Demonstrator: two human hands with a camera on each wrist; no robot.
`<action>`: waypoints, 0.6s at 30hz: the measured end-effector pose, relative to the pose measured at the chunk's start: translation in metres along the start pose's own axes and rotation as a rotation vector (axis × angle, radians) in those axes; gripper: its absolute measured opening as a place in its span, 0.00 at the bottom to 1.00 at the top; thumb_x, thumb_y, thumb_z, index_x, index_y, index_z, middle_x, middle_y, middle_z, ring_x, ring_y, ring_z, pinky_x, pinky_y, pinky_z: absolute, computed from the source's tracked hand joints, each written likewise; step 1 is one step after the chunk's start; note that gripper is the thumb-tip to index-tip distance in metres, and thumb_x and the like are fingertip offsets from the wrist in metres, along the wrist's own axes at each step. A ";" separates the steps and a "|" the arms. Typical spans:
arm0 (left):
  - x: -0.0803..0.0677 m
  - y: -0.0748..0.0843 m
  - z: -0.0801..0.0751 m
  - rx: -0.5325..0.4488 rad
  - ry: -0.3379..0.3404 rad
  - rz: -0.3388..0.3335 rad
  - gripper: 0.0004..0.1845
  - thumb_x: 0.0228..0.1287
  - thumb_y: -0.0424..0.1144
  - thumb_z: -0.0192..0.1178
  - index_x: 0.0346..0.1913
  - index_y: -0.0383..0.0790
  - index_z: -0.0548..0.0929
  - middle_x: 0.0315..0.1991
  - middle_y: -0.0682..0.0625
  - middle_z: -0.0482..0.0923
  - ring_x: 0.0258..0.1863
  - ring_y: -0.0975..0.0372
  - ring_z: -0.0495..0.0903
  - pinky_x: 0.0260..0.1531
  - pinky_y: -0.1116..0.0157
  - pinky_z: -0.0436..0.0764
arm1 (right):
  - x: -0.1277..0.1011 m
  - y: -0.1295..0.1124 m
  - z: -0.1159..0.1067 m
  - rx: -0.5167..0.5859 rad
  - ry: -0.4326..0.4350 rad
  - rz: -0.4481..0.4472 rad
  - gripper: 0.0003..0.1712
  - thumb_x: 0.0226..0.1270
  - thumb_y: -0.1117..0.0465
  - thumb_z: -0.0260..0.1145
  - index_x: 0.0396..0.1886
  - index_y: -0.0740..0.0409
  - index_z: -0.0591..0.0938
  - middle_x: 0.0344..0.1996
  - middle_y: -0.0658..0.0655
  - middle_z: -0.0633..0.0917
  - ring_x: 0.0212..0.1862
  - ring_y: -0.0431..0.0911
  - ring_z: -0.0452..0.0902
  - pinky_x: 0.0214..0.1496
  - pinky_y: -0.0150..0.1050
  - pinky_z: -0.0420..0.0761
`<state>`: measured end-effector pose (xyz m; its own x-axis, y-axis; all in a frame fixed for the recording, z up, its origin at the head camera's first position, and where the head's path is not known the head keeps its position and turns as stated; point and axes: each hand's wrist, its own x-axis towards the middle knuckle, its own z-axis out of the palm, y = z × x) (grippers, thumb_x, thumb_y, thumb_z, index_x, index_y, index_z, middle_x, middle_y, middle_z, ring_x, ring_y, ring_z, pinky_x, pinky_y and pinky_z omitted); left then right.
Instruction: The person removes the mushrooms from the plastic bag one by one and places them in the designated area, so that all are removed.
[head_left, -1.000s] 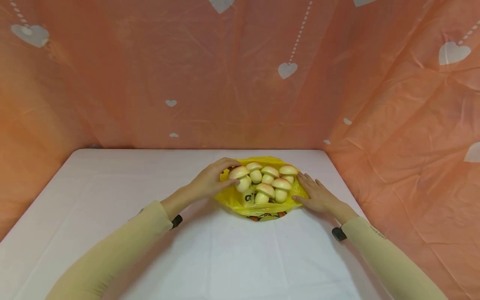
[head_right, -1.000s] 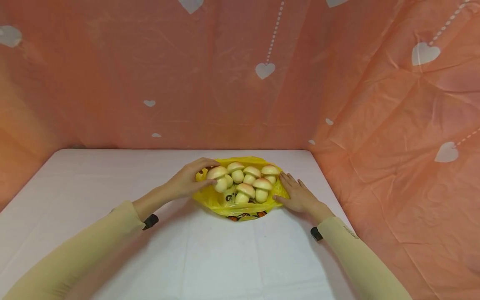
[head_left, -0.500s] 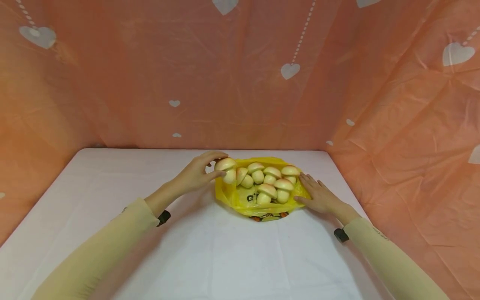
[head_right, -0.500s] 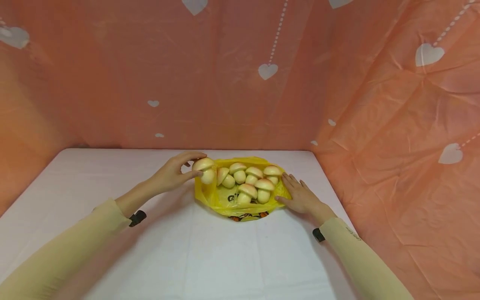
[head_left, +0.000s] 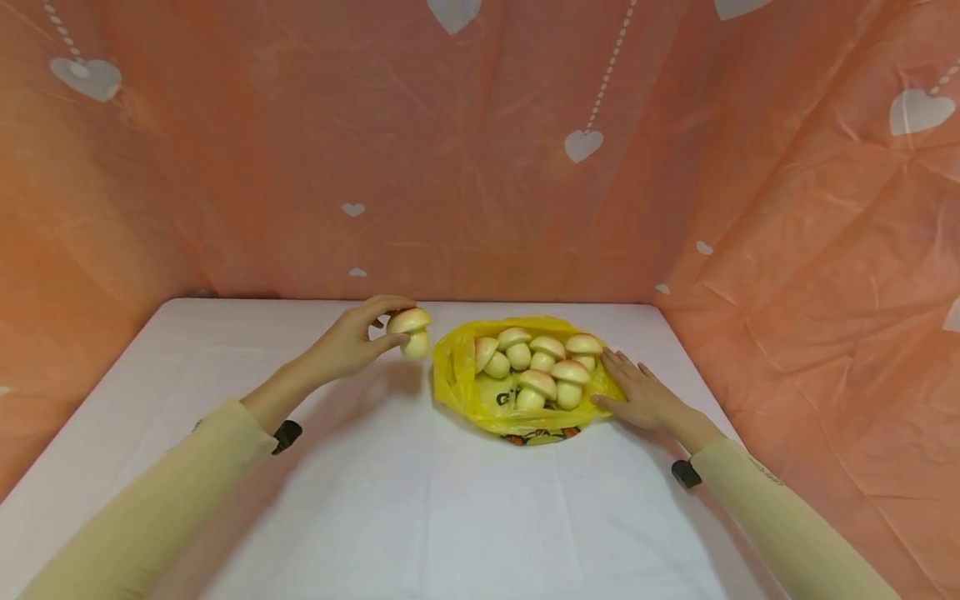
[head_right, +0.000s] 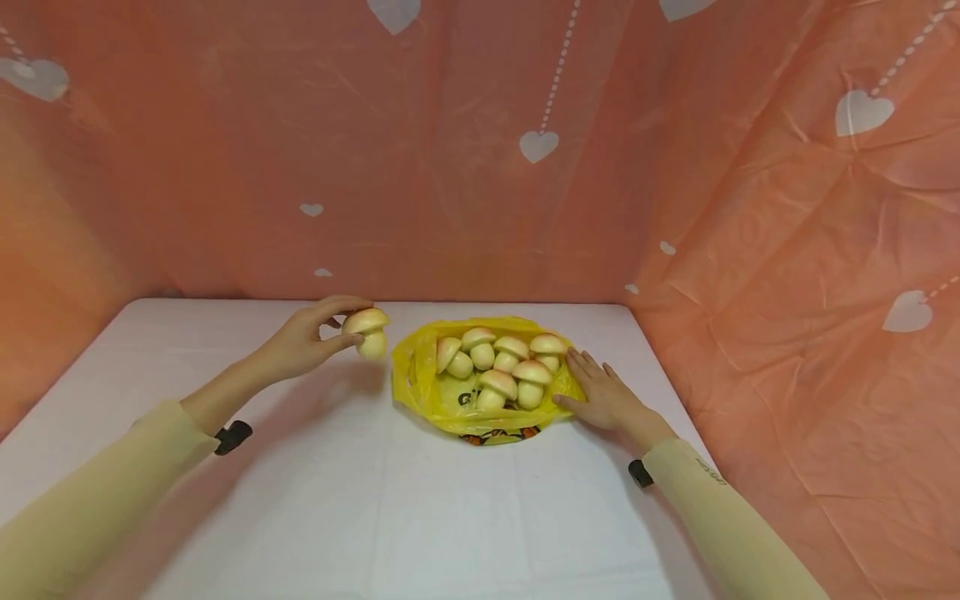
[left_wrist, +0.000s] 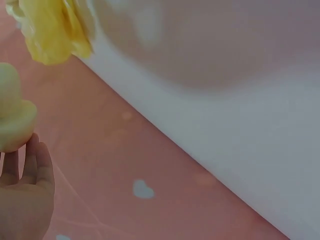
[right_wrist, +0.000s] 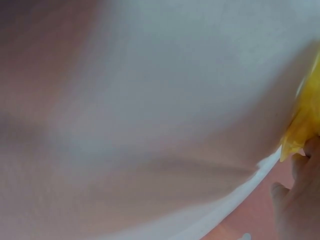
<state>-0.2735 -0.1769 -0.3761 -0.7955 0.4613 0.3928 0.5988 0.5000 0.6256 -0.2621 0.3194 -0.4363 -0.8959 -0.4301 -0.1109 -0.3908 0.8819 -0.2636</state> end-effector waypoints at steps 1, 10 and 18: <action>-0.002 -0.002 -0.003 0.007 0.004 -0.006 0.27 0.69 0.34 0.70 0.69 0.36 0.77 0.66 0.42 0.77 0.56 0.51 0.78 0.54 0.45 0.78 | 0.000 0.000 0.000 0.000 0.000 0.000 0.53 0.78 0.37 0.57 0.83 0.68 0.51 0.83 0.68 0.49 0.82 0.67 0.40 0.80 0.69 0.41; -0.023 -0.019 -0.027 0.041 0.051 -0.069 0.25 0.71 0.34 0.68 0.68 0.34 0.77 0.61 0.41 0.79 0.55 0.50 0.79 0.53 0.45 0.77 | 0.001 0.004 0.002 -0.007 -0.003 0.003 0.54 0.78 0.34 0.56 0.83 0.67 0.50 0.83 0.67 0.49 0.82 0.66 0.40 0.80 0.69 0.41; -0.045 -0.039 -0.048 0.092 0.071 -0.133 0.25 0.71 0.35 0.68 0.68 0.35 0.78 0.64 0.40 0.78 0.56 0.50 0.78 0.53 0.50 0.75 | 0.002 0.004 0.002 -0.014 -0.004 0.004 0.53 0.78 0.34 0.56 0.83 0.67 0.51 0.83 0.68 0.49 0.82 0.66 0.40 0.80 0.69 0.41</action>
<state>-0.2658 -0.2525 -0.3858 -0.8708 0.3353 0.3596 0.4913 0.6195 0.6122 -0.2649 0.3216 -0.4391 -0.8966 -0.4276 -0.1156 -0.3904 0.8861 -0.2500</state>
